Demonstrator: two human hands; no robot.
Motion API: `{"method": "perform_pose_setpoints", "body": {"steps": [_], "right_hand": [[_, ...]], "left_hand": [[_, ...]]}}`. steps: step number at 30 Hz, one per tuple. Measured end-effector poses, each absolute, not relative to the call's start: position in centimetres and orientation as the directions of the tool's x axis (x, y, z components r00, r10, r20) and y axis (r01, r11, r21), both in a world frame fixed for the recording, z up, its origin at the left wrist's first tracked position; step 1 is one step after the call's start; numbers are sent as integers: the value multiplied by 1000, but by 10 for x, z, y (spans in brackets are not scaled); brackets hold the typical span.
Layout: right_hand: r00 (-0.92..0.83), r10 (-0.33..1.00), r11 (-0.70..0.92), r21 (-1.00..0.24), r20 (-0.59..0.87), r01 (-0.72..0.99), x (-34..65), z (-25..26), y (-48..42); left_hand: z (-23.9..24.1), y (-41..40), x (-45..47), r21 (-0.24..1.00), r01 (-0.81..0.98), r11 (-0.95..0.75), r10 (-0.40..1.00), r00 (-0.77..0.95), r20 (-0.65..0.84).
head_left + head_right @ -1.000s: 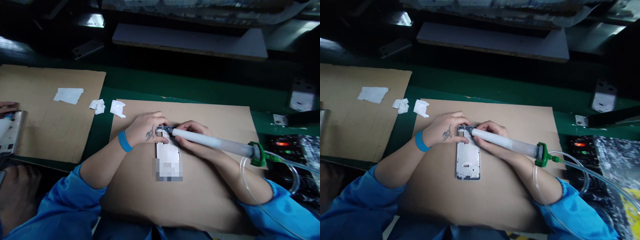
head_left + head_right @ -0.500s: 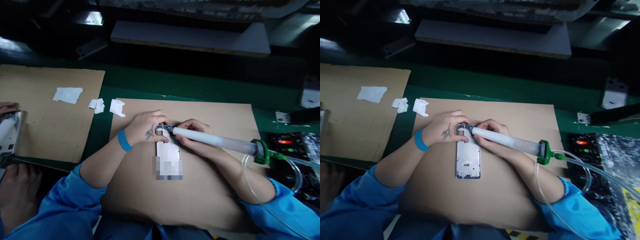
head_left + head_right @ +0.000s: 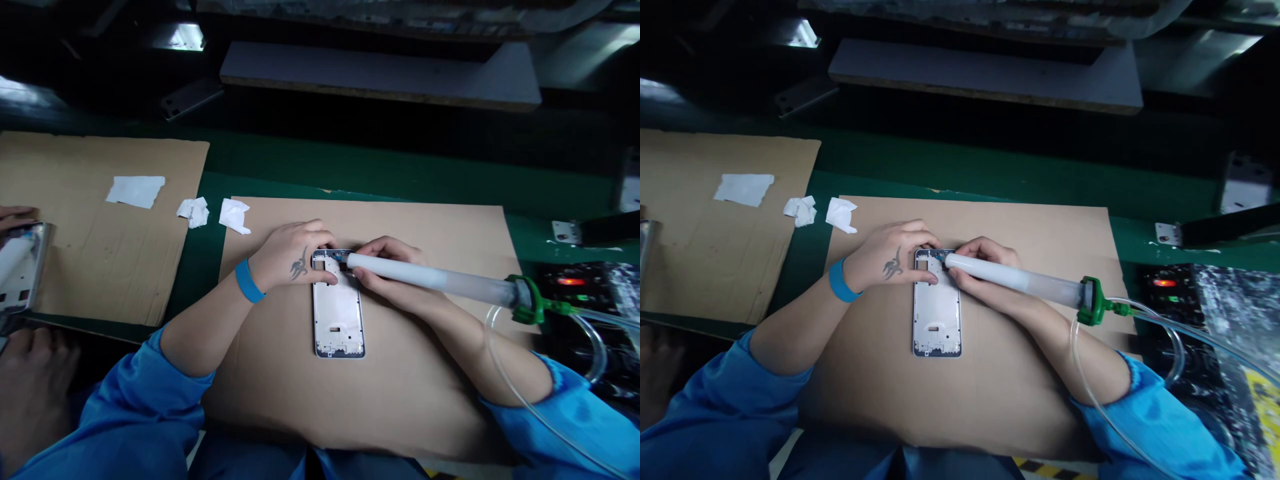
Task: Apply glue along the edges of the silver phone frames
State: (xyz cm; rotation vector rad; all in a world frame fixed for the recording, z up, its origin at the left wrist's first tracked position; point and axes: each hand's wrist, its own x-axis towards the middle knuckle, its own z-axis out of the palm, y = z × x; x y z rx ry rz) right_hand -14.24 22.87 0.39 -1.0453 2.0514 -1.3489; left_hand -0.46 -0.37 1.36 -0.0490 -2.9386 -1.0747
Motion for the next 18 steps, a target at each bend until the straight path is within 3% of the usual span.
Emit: {"method": "perform_pose_setpoints", "body": {"steps": [18], "right_hand": [[-630,-776,228,-914,38,-336,-142,8,229]], "left_hand": [[16,-4,-5,660,32,750,23,-999,23]]}}
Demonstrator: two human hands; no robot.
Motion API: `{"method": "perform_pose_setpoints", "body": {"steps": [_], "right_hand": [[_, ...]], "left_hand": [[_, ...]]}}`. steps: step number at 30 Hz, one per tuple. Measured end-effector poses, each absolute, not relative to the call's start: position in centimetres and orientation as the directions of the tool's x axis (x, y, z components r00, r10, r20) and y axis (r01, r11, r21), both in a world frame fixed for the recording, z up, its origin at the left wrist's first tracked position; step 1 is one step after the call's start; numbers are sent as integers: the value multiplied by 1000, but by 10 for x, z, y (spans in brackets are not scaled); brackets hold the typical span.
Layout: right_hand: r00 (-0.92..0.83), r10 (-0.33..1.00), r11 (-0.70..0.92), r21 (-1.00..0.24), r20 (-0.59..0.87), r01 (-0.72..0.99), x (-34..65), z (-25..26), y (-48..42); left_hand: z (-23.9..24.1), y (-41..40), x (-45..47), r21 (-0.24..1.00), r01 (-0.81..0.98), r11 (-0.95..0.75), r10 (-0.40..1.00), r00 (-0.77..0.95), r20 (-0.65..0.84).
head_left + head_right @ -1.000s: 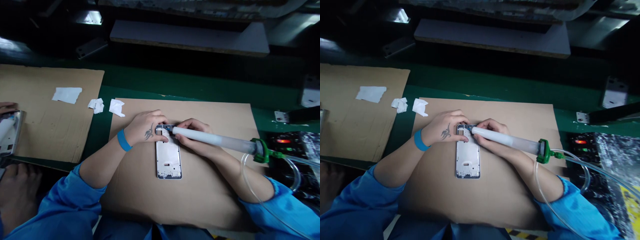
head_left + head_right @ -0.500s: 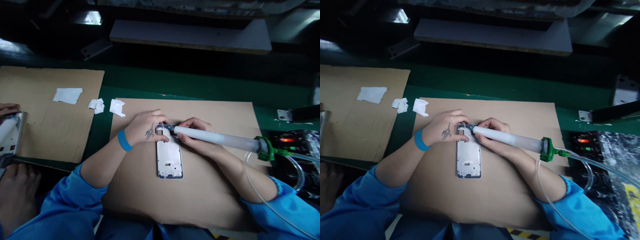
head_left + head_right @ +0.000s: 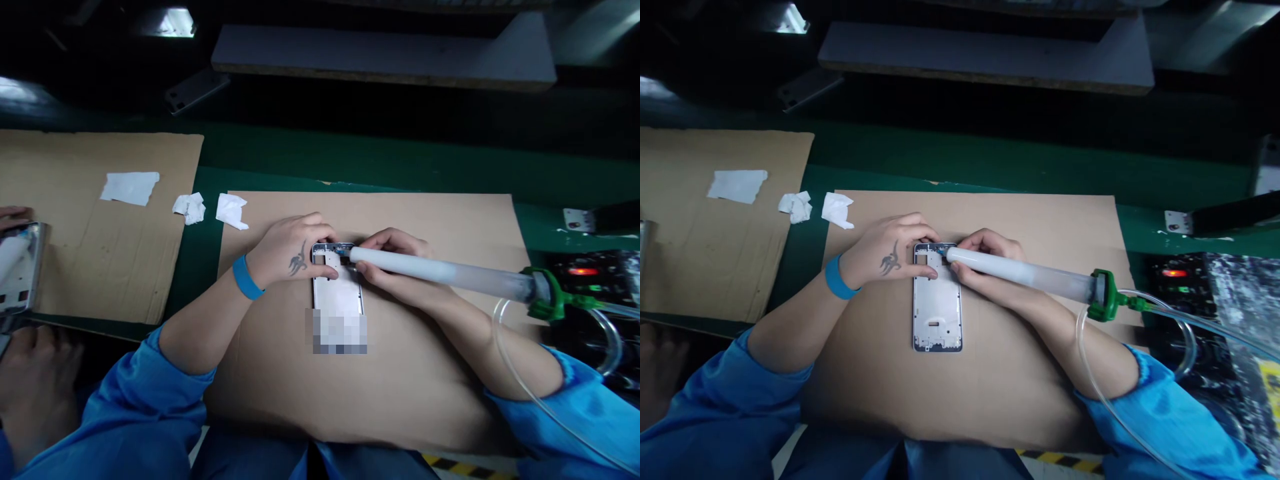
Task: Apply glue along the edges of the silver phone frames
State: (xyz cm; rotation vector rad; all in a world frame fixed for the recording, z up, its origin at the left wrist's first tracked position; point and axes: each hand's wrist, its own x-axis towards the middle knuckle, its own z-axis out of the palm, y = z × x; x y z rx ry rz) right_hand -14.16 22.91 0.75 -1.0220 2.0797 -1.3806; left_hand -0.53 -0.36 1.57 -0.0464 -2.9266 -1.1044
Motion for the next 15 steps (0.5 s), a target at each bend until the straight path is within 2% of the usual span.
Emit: {"method": "perform_pose_setpoints", "body": {"steps": [5,15], "right_hand": [[-620,-785,250,-908,14,-337,-144,7,232],[-630,-774,223,-901,69,-372,-145,9,235]], "left_hand": [[17,-2,-6,658,23,753,21,-1000,11],[18,4,-8,617,31,787,21,-999,24]]}}
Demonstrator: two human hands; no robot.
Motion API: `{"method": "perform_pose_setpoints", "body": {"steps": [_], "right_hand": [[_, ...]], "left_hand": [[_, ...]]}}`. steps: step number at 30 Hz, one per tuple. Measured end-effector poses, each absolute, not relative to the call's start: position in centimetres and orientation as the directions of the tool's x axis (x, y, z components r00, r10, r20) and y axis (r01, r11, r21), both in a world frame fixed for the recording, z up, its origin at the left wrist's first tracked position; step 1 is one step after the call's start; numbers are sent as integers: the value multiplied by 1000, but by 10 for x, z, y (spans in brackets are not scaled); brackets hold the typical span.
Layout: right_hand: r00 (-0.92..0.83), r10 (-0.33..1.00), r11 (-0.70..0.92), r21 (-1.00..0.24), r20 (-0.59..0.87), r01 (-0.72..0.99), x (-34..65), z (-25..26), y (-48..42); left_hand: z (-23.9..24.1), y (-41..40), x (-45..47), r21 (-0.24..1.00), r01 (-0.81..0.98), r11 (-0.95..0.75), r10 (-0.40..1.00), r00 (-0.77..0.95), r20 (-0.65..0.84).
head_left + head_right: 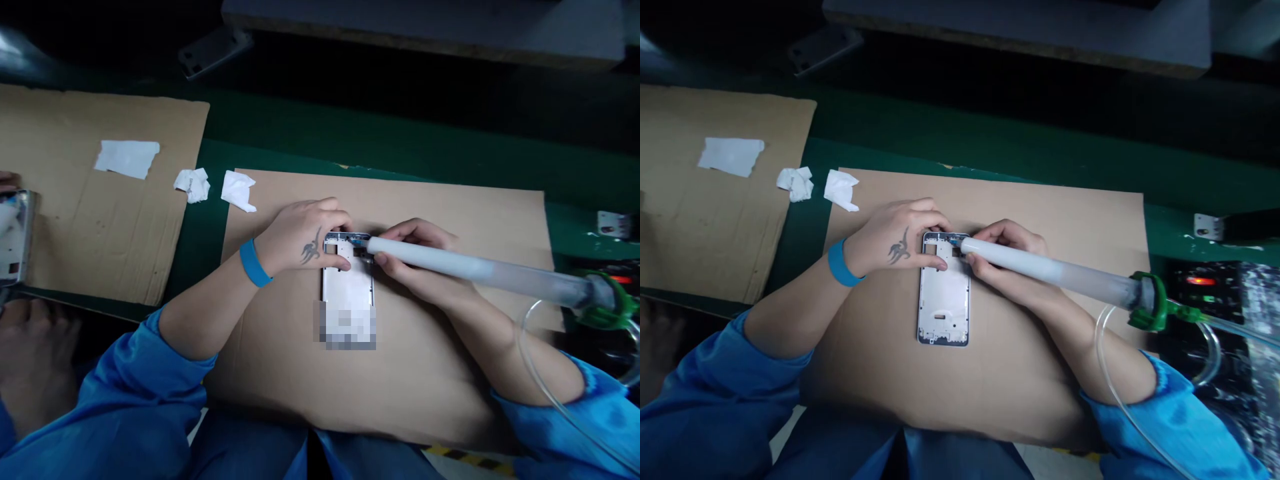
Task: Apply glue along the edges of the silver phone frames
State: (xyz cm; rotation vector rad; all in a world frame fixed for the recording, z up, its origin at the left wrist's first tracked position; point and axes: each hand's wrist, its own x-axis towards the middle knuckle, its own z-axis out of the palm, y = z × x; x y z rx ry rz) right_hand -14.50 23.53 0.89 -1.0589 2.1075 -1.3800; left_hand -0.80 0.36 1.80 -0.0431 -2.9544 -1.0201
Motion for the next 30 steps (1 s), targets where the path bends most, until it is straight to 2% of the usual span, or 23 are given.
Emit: {"method": "perform_pose_setpoints", "body": {"steps": [4,10,21,30], "right_hand": [[-630,-767,213,-880,119,-425,-146,8,239],[-619,-776,208,-879,119,-429,-148,7,242],[-624,-770,227,-859,131,-460,-149,5,240],[-636,-743,206,-834,207,-512,-146,1,238]], "left_hand": [[16,6,-9,610,55,790,29,-998,53],[14,7,-9,611,58,789,22,-998,67],[18,8,-9,599,36,800,14,-999,40],[20,7,-9,601,35,799,24,-999,26]]}}
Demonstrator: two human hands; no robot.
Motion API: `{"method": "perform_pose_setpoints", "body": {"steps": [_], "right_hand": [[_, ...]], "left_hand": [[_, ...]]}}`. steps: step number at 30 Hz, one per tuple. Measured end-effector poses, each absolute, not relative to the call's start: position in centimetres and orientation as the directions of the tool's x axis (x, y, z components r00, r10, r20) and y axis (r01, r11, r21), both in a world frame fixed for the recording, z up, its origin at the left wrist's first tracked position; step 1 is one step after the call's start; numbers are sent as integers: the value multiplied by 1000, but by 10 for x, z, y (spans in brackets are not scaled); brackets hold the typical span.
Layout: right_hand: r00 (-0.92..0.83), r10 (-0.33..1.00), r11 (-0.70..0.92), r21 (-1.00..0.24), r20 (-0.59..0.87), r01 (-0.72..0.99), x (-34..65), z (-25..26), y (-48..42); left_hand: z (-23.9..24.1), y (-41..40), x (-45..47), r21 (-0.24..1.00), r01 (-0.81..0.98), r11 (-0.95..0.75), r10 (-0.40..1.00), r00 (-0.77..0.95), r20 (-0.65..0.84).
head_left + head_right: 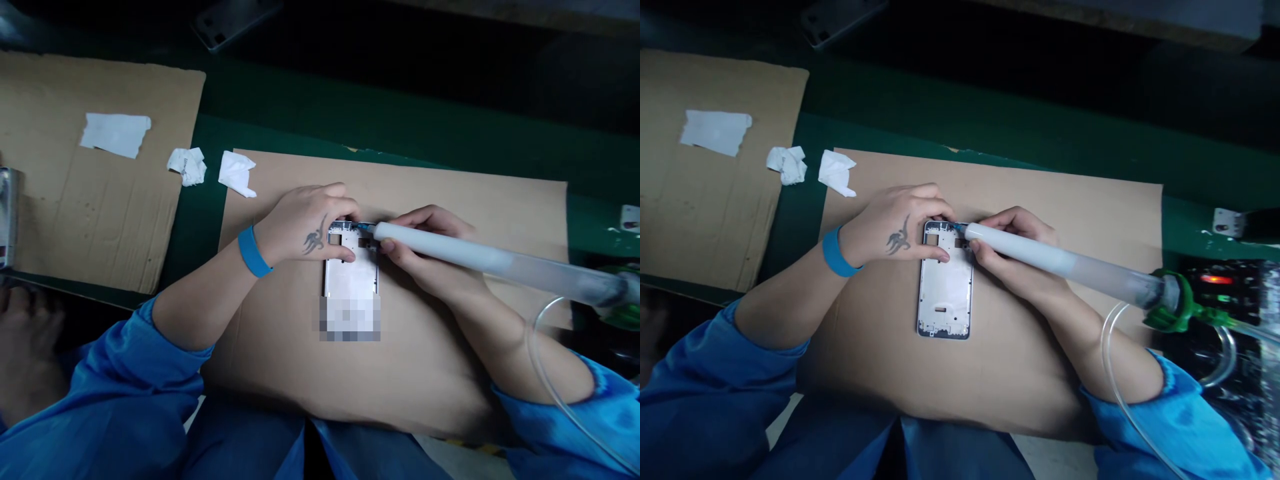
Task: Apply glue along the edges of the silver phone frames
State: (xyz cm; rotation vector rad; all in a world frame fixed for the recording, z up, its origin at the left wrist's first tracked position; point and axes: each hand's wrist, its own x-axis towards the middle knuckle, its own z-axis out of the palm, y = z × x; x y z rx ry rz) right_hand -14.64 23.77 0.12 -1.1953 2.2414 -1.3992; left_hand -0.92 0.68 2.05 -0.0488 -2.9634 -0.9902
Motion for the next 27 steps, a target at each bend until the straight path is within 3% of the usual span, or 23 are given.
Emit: {"method": "perform_pose_setpoints", "body": {"steps": [10,21,27], "right_hand": [[-662,-724,222,-844,193,-488,-142,1,235],[-593,-800,196,-892,95,-407,-142,9,232],[-649,-757,243,-887,79,-392,-142,10,231]], "left_hand": [[20,7,-8,606,23,795,15,-1000,19],[23,5,-7,613,12,790,23,-1000,-10],[23,2,-7,625,23,780,35,-999,-7]]}}
